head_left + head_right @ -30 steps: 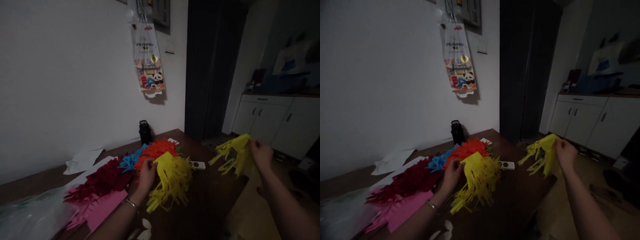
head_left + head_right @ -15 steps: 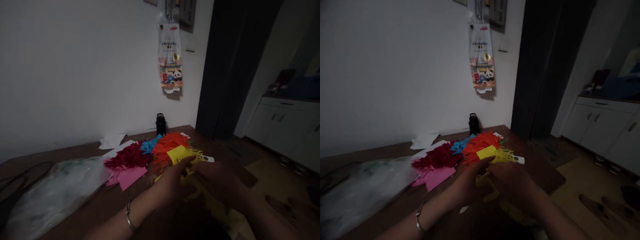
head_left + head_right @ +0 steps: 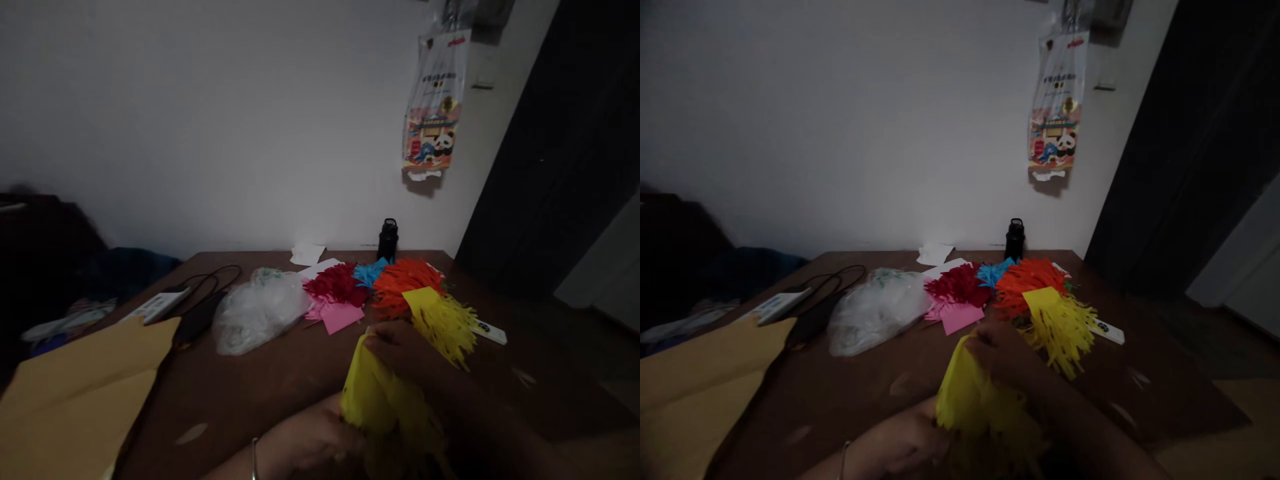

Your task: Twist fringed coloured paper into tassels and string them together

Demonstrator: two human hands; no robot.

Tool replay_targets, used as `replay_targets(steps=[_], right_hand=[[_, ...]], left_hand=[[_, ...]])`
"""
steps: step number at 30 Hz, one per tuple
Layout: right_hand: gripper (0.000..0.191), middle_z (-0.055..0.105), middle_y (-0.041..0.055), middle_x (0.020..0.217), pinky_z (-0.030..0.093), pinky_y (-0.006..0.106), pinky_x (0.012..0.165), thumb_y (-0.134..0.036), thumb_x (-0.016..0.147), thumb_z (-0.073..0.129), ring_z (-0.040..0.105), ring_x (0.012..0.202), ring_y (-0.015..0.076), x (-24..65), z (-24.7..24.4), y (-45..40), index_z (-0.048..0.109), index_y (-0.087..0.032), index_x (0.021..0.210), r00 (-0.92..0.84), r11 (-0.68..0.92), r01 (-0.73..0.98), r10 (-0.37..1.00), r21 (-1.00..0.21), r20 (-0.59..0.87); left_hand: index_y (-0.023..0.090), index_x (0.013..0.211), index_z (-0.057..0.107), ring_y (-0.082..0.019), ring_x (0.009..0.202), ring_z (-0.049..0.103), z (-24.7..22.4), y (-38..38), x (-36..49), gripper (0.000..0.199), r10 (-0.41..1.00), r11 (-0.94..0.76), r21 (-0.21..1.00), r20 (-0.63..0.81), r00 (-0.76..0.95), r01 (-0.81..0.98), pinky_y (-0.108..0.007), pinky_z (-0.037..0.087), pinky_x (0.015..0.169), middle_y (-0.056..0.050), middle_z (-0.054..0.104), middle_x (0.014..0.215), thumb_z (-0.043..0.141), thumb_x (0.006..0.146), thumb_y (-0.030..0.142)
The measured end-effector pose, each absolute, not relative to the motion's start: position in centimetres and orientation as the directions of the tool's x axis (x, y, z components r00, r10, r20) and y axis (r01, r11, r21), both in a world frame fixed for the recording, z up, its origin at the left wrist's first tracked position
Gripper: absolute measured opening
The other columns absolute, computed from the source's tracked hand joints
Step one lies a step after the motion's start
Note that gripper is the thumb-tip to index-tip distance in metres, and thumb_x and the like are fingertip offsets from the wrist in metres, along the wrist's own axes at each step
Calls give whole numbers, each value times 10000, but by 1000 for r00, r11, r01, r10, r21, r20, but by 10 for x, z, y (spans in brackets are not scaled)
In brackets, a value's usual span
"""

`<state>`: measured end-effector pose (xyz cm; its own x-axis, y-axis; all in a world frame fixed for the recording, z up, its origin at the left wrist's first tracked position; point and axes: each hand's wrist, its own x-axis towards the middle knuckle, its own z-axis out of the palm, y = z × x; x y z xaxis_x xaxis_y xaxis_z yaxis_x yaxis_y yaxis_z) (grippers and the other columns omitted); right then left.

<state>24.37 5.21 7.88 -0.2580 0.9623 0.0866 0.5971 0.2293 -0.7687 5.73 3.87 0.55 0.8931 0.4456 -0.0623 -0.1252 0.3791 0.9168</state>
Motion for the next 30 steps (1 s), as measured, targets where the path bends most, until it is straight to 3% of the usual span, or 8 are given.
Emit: replay_targets(steps=[5, 8, 10, 14, 17, 20, 24, 30], right_hand=[[279, 495, -46, 584, 329, 205, 497, -326, 878, 484, 481, 557, 113, 239, 55, 67, 575, -163, 670, -286, 252, 599, 954, -760, 91], [296, 606, -5, 630, 399, 236, 526, -348, 876, 495, 566, 607, 160, 252, 49, 75, 655, -158, 715, -294, 287, 625, 948, -726, 121], [308, 660, 24, 690, 459, 287, 601, -362, 884, 493, 617, 677, 201, 261, 52, 76, 685, -168, 741, -269, 304, 649, 949, -697, 164], [260, 716, 62, 949, 516, 372, 765, -345, 924, 488, 663, 869, 250, 260, 55, 59, 723, -236, 949, -258, 487, 703, 854, -519, 452], [270, 718, 62, 1007, 514, 385, 867, -239, 944, 465, 658, 934, 238, 239, 35, 41, 668, -257, 1121, -498, 755, 634, 564, -167, 658], [299, 698, 85, 898, 487, 395, 931, -112, 958, 364, 640, 850, 206, 208, -6, 36, 642, -145, 1062, -671, 856, 517, 410, -7, 617], [347, 620, 44, 680, 516, 359, 786, -16, 953, 331, 569, 661, 176, 179, -59, 43, 637, -149, 857, -682, 879, 476, 346, 33, 644], [310, 639, 47, 753, 492, 356, 788, -88, 991, 359, 571, 717, 169, 179, -79, 41, 632, -148, 857, -650, 856, 512, 436, -65, 622]], left_hand=[[116, 1073, 680, -221, 825, 700, -1, 19, 36, 494, 486, 517, 837, -117, 866, -178, -300, 525, 755, -112, 722, 915, 587, 589, 148], [135, 1115, 641, -178, 664, 669, 1, 34, 12, 454, 633, 176, 982, -171, 755, 74, -273, 537, 615, -78, 705, 850, 574, 670, 192], [153, 1115, 617, -163, 563, 623, 11, 52, -8, 363, 752, -41, 977, -107, 651, 208, -265, 513, 523, -45, 684, 778, 551, 771, 249], [201, 1066, 641, -233, 864, 649, 45, 89, -51, 267, 862, -331, 876, 128, 490, 352, -368, 524, 802, -58, 690, 948, 548, 815, 213], [228, 1105, 662, -293, 1115, 552, 58, 105, -83, 363, 845, -493, 728, 271, 461, 476, -506, 364, 1042, -86, 662, 1112, 546, 777, 125], [230, 1229, 624, -348, 1241, 468, 48, 102, -105, 535, 820, -562, 594, 307, 483, 576, -630, 248, 1085, -122, 623, 1227, 528, 733, 54], [250, 1411, 437, -342, 1418, 294, 24, 62, -96, 810, 701, -711, 322, 256, 666, 625, -632, 271, 1106, -125, 413, 1508, 476, 655, -37], [216, 1305, 506, -230, 1171, 569, -6, 28, -37, 539, 576, -790, 373, 180, 797, 486, -428, 383, 1084, -71, 644, 1255, 550, 793, 54]])
